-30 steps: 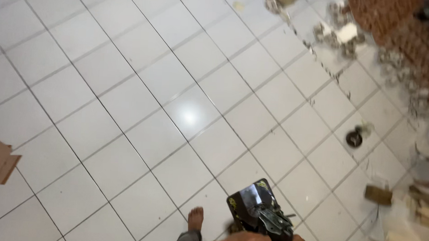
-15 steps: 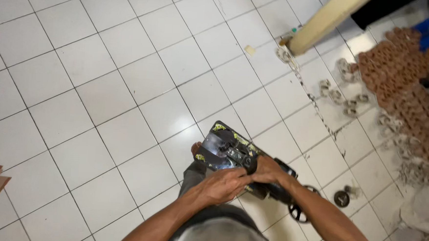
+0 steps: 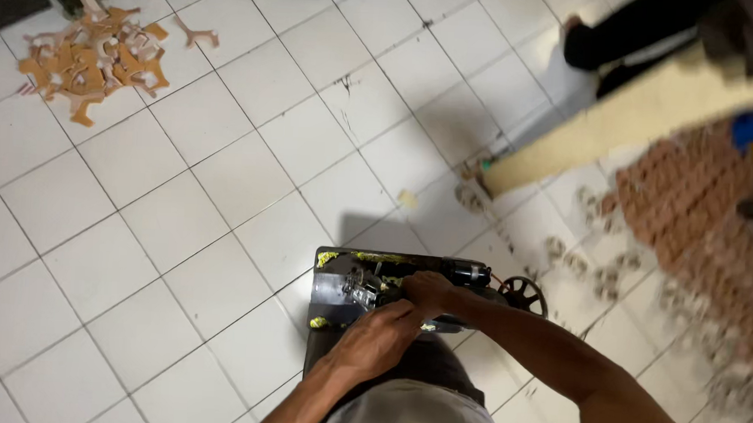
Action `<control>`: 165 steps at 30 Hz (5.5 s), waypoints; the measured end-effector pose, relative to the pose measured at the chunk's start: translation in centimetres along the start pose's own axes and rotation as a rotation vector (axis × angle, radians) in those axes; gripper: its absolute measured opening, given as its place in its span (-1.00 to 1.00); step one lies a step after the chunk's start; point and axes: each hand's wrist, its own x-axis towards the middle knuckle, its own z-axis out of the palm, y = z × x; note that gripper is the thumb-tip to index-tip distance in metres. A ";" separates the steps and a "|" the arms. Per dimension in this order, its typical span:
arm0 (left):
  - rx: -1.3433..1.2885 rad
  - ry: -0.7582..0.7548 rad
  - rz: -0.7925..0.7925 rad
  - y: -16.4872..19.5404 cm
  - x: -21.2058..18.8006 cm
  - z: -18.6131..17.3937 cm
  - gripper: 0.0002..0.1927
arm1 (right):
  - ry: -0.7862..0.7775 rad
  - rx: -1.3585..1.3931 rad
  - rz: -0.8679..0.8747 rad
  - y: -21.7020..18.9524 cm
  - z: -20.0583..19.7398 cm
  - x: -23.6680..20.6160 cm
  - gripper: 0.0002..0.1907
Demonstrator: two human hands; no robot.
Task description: The person uses a screwdriver to remove a screw from the bobbin case area of a sewing machine. They then remove the bobbin case, inspect it, and place the machine on a table. Finally, they reinsert the bobbin case into the machine.
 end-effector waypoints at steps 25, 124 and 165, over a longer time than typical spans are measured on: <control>-0.040 0.063 0.179 -31.1 103.0 -30.7 -0.85 | 0.159 0.017 -0.075 77.6 -74.8 40.9 -0.43; -0.117 2.793 0.713 -76.3 161.9 -139.4 -0.43 | -0.633 -1.477 -1.845 22.1 -195.5 115.4 -0.56; 1.444 3.112 1.829 -85.8 111.4 -139.2 -0.47 | -0.989 -2.601 -2.769 -8.6 -148.0 114.6 -0.45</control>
